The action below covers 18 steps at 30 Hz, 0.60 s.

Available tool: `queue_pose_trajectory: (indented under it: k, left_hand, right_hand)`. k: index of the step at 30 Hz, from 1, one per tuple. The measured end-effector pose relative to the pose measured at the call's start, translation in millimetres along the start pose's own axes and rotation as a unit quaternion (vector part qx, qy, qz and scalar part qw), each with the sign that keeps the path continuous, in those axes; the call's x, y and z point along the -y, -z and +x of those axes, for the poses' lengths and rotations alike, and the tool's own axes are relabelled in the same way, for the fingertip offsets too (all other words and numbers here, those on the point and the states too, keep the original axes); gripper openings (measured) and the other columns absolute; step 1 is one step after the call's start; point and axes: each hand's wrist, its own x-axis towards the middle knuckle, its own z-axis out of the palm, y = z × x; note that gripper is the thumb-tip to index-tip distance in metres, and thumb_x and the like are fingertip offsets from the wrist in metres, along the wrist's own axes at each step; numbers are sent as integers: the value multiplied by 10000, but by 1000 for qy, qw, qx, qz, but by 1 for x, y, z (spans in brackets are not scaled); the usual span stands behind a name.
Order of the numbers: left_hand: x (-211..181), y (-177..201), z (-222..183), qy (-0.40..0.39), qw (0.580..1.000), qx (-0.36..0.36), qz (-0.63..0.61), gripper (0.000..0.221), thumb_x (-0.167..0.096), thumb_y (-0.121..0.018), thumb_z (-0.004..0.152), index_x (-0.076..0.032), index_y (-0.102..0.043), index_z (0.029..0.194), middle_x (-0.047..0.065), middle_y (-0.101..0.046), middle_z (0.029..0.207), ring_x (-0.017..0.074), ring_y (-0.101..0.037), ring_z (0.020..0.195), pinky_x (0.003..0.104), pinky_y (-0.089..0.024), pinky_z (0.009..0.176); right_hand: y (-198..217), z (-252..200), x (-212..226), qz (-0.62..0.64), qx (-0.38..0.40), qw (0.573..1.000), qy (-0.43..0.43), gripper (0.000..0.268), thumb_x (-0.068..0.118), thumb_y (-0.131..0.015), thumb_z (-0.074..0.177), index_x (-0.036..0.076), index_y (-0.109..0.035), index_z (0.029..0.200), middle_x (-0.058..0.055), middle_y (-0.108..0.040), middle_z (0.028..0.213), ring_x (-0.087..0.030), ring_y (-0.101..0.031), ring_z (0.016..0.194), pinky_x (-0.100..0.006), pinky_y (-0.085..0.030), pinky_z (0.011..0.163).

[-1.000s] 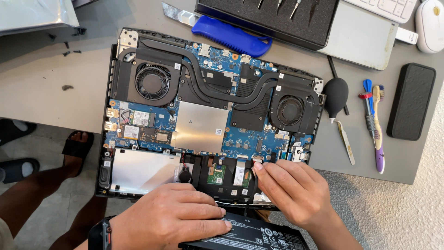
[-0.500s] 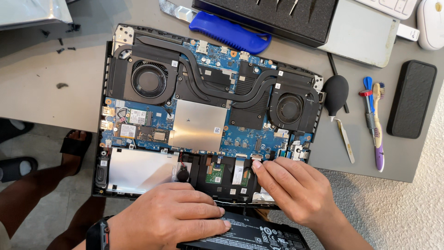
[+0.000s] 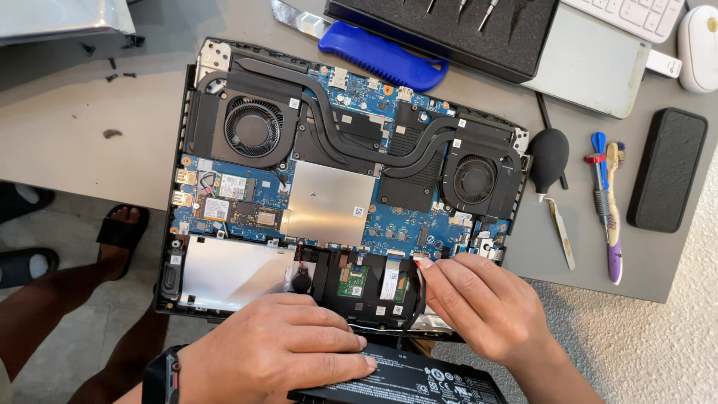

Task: The person installs a battery into a laptop chassis, connects the battery cable to the motherboard, and uses a screwdriver to secure the battery with screws.

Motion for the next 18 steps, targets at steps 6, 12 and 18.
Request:
queue_pose_trajectory:
  k: [6, 12, 18]
  left_hand:
    - [2, 0, -2, 6, 1000, 9, -8, 593, -375, -192, 1166, -27, -659, 1276, 161, -724, 1187, 350, -712, 1025, 456, -536, 762]
    - [1, -1, -2, 13, 1000, 16, -3, 500, -341, -280, 1152, -43, -662, 1279, 155, -729, 1191, 353, -712, 1019, 465, -541, 764]
    - [1, -2, -2, 15, 1000, 18, -6, 527, -345, -248, 1156, -34, -656, 1272, 181, -721, 1168, 349, -710, 1019, 453, -540, 766]
  right_hand:
    - [1, 0, 0, -19, 14, 1000, -2, 221, 122, -652, 996, -61, -698, 1110, -110, -670, 958, -278, -655, 814, -377, -583, 676]
    - [3, 6, -2, -57, -8, 998, 34, 138, 71, -778, 946, -27, -732, 1031, -77, -669, 883, -214, -643, 738, -330, -537, 596]
    - [11, 12, 1, -49, 48, 997, 39, 158, 2, -738, 963, -55, -680, 1099, -92, -621, 901, -227, -614, 774, -351, -518, 603]
